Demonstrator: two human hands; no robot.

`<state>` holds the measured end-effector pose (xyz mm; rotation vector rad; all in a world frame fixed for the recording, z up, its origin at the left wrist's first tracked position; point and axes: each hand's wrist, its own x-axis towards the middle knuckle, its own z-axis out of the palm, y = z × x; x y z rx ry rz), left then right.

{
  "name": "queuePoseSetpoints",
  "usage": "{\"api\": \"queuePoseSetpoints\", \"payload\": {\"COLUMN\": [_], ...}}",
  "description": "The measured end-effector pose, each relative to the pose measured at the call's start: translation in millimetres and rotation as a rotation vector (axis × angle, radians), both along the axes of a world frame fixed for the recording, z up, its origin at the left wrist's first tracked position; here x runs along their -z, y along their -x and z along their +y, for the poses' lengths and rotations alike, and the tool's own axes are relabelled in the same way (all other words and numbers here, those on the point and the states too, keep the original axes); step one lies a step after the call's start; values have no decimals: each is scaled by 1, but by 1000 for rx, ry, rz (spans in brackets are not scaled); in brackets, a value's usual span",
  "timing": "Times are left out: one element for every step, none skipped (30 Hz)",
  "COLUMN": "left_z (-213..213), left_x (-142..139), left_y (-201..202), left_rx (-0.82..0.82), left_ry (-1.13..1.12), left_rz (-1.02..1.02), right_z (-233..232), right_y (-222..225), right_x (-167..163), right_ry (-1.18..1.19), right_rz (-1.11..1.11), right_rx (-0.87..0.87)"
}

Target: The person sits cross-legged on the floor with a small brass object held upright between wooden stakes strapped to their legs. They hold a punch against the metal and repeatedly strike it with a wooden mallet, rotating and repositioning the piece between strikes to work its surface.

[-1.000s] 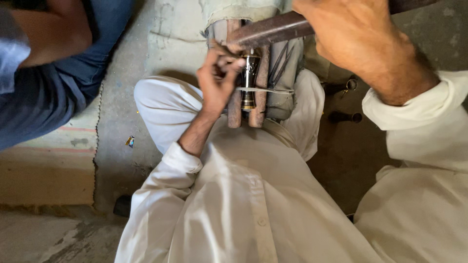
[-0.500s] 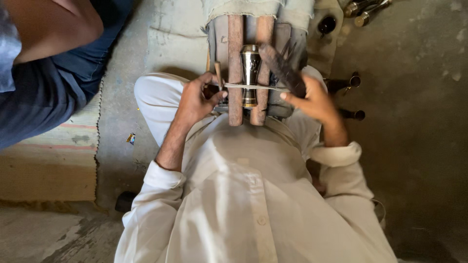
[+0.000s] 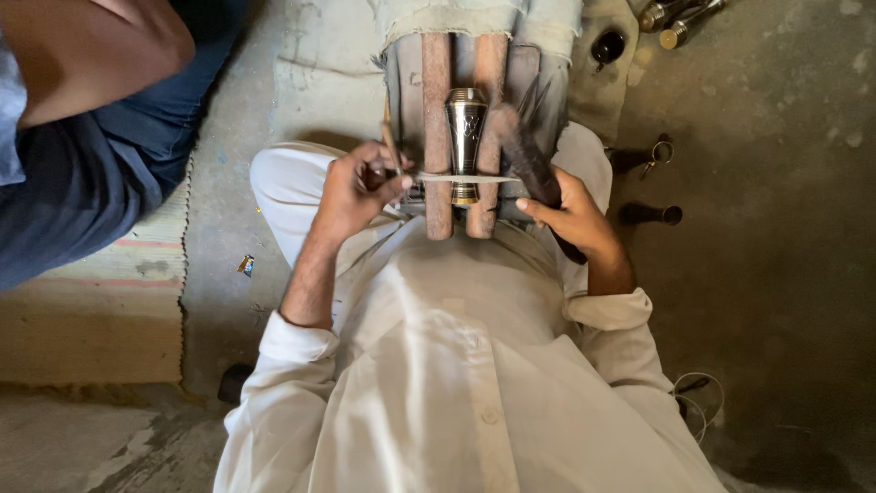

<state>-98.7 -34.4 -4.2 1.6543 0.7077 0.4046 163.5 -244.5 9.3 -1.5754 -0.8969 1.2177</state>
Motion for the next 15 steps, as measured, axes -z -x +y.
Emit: {"api": "queuePoseSetpoints", "payload": {"left_z": [-3, -6, -7, -9, -11, -13, -14, -16, -16, -18, -20, -22, -24, -26, -27], "left_x": [2, 3, 3, 3, 2, 1, -1, -2, -4, -5, -6, -6, -7, -7, -7], "left_y": [-6, -11, -16, -20, -26, -32, -38, -45, -52, -58, -63, -66, -69, -69, -70], "left_rx": [-56, -114, -114, -115, -116, -115, -111, -106, -108, -110, -113, -128, -143, -158, -166], "left_ry": [151, 303, 285, 268, 250, 182, 112, 40, -40, -119, -198, -204, -210, -215, -233], "left_rz": [-119, -238, -284, -330, -375, -378, -381, -385, -384, -382, -379, -354, -328, -302, -296], "right_z": [-1, -2, -3, -5, -6, -7, -7, -7, -7, -7, -5, -4, -1, 3, 8], "right_y": [-1, -3, -5, -9, -13, -17, -21, -25, -29, -32, -35, -38, -41, -43, -47], "right_x": [0, 0, 1, 2, 2, 3, 3, 2, 2, 1, -1, -4, -8, -12, -18], "right_ry": [-10, -24, -37, -49, -43, -38, -36, -43, -53, -60, -46, -32, -19, -59, -100], "right_rz": [9, 23, 37, 50, 63, 76, 88, 98, 107, 117, 97, 78, 58, -40, -139], "right_rx": [14, 30, 47, 64, 62, 62, 63, 42, 24, 6, -7, -19, -30, -78, -126]}}
